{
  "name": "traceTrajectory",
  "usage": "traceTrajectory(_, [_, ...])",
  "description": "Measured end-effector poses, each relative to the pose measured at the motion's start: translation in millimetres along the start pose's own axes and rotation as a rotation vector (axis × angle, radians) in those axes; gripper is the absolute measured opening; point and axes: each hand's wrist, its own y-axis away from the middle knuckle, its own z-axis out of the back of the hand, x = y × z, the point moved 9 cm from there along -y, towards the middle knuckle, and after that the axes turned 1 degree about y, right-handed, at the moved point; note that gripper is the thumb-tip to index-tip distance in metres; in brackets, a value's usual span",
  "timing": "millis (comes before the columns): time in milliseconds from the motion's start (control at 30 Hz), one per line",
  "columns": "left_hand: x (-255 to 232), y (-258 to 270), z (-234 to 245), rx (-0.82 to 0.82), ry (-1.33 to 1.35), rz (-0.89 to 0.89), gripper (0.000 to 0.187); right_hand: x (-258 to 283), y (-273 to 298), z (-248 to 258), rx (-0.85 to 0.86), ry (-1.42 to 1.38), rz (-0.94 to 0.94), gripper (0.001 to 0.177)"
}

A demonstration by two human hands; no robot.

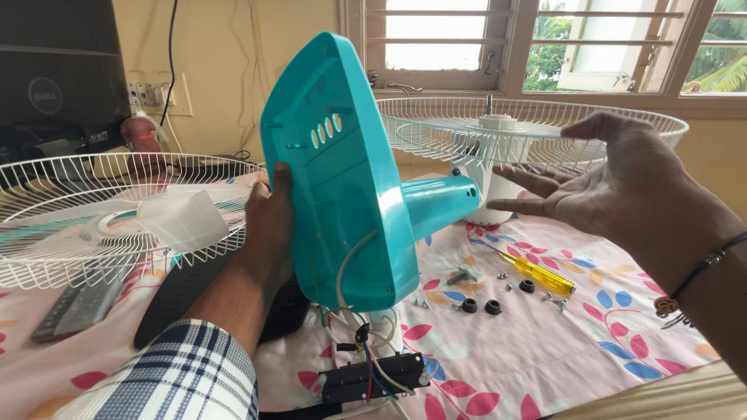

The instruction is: The person uses a screwdriver to remove screws from the back panel of a teal fan housing, detaches the control module, and then reattaches the fan head to the housing. The person then reinstalls the control module and secures it with screws.

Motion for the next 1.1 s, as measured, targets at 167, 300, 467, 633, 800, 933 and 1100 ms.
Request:
traceTrajectory(167, [18, 21, -13, 0.162, 0.099, 0.264, 0.082, -13, 11, 5, -0.101, -0.075, -0.030, 0.084])
traceTrajectory(300, [14, 23, -7, 0.034, 0.029, 0.240, 0.086, -8, 5, -9, 0.038, -0.064, 0.035, 0.073])
traceTrajectory(467, [8, 27, -5, -0.046, 0.059, 0.216, 0.080, -3, -17, -3, 0.072, -0.003, 0.072, 0.072])
traceTrajectory(633, [-10, 28, -26, 0.038, 0.236, 0.088, 0.077, -13, -52, -22, 0.312, -0.151, -0.068, 0.072])
traceTrajectory(800, [-6, 21, -22, -0.277, 0.075, 0.152, 0.082, -11, -98, -25, 0.372, -0.107, -0.096, 0.074])
traceTrajectory(933, [3, 26, -29, -0.354, 0.077, 0.095, 0.079, -16, -127, -14, 0.433, -0.054, -0.128, 0.071])
traceTrajectory(1100, [14, 34, -36, -0.382, -0.010, 0.053, 0.073, -25, -161, 22, 0.430, 0.033, -0.183, 0.065])
